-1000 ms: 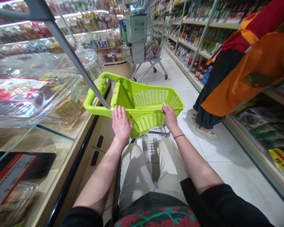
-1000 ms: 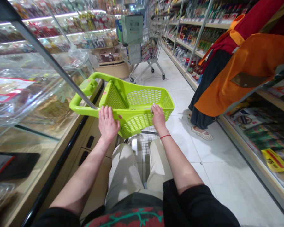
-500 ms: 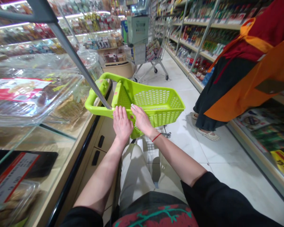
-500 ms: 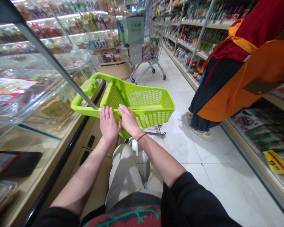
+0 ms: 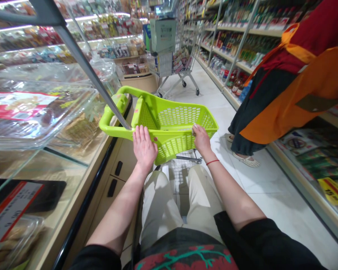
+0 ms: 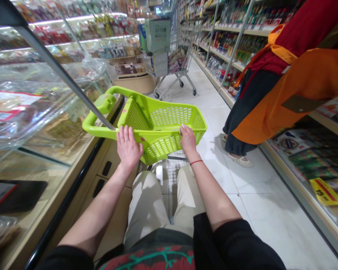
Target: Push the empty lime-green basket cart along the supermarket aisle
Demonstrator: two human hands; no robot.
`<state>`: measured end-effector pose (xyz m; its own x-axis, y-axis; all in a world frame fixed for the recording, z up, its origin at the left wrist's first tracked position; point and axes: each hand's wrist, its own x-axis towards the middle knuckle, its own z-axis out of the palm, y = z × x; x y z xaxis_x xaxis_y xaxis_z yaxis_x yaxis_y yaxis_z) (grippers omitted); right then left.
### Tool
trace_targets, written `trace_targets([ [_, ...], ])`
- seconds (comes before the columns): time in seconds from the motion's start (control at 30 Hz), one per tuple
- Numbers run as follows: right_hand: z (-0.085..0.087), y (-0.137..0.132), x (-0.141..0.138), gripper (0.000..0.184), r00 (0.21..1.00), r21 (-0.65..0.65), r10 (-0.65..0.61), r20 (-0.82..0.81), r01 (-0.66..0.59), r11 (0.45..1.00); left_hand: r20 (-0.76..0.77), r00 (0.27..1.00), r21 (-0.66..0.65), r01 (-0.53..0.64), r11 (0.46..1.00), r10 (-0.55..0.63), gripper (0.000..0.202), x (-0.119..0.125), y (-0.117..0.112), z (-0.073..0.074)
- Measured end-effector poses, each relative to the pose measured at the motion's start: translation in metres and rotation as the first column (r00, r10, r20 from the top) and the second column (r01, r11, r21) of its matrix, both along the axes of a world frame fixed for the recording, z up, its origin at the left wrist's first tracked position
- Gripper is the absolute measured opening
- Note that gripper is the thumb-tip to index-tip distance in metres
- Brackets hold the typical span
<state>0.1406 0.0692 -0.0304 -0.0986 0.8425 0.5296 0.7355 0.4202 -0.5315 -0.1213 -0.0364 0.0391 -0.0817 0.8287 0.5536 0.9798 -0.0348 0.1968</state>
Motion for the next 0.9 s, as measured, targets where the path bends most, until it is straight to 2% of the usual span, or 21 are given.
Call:
trace_targets([
  [0.07, 0.003, -0.003, -0.012, 0.062, 1.0, -0.008, 0.013, 0.006, -0.013, 1.0, -0.014, 1.0, -0.012, -0.006, 1.0, 0.006, 0.082, 0.007, 0.001, -0.002],
  [0.17, 0.011, -0.01, -0.041, 0.06, 0.998, -0.029, 0.058, -0.008, -0.058, 0.998, -0.09, 0.993, -0.084, 0.064, 0.994, -0.072, 0.084, 0.021, 0.003, -0.009],
  [0.33, 0.026, -0.017, -0.087, 0.056, 0.974, -0.035, 0.219, -0.06, -0.221, 0.975, -0.166, 0.973, -0.172, 0.131, 0.976, -0.16, 0.08, 0.042, 0.013, -0.017],
  [0.5, 0.029, -0.02, -0.105, 0.05, 0.956, 0.001, 0.265, -0.123, -0.267, 0.964, -0.187, 0.962, -0.199, 0.163, 0.966, -0.2, 0.076, 0.049, 0.026, -0.017],
  [0.6, 0.023, -0.019, -0.092, 0.051, 0.961, 0.016, 0.265, -0.081, -0.265, 0.964, -0.204, 0.955, -0.207, 0.171, 0.963, -0.214, 0.076, 0.049, 0.03, -0.017],
  [0.7, 0.014, -0.011, -0.061, 0.053, 0.977, 0.015, 0.209, -0.044, -0.209, 0.978, -0.214, 0.954, -0.204, 0.169, 0.964, -0.212, 0.078, 0.048, 0.03, -0.016],
  [0.83, 0.004, 0.003, -0.012, 0.047, 0.998, 0.011, -0.007, -0.062, 0.008, 1.0, -0.206, 0.955, -0.201, 0.17, 0.965, -0.211, 0.077, 0.049, 0.029, -0.016],
  [0.9, 0.002, 0.008, 0.002, 0.042, 0.992, 0.008, -0.093, -0.088, 0.094, 0.996, -0.2, 0.958, -0.2, 0.166, 0.966, -0.206, 0.075, 0.05, 0.03, -0.016],
])
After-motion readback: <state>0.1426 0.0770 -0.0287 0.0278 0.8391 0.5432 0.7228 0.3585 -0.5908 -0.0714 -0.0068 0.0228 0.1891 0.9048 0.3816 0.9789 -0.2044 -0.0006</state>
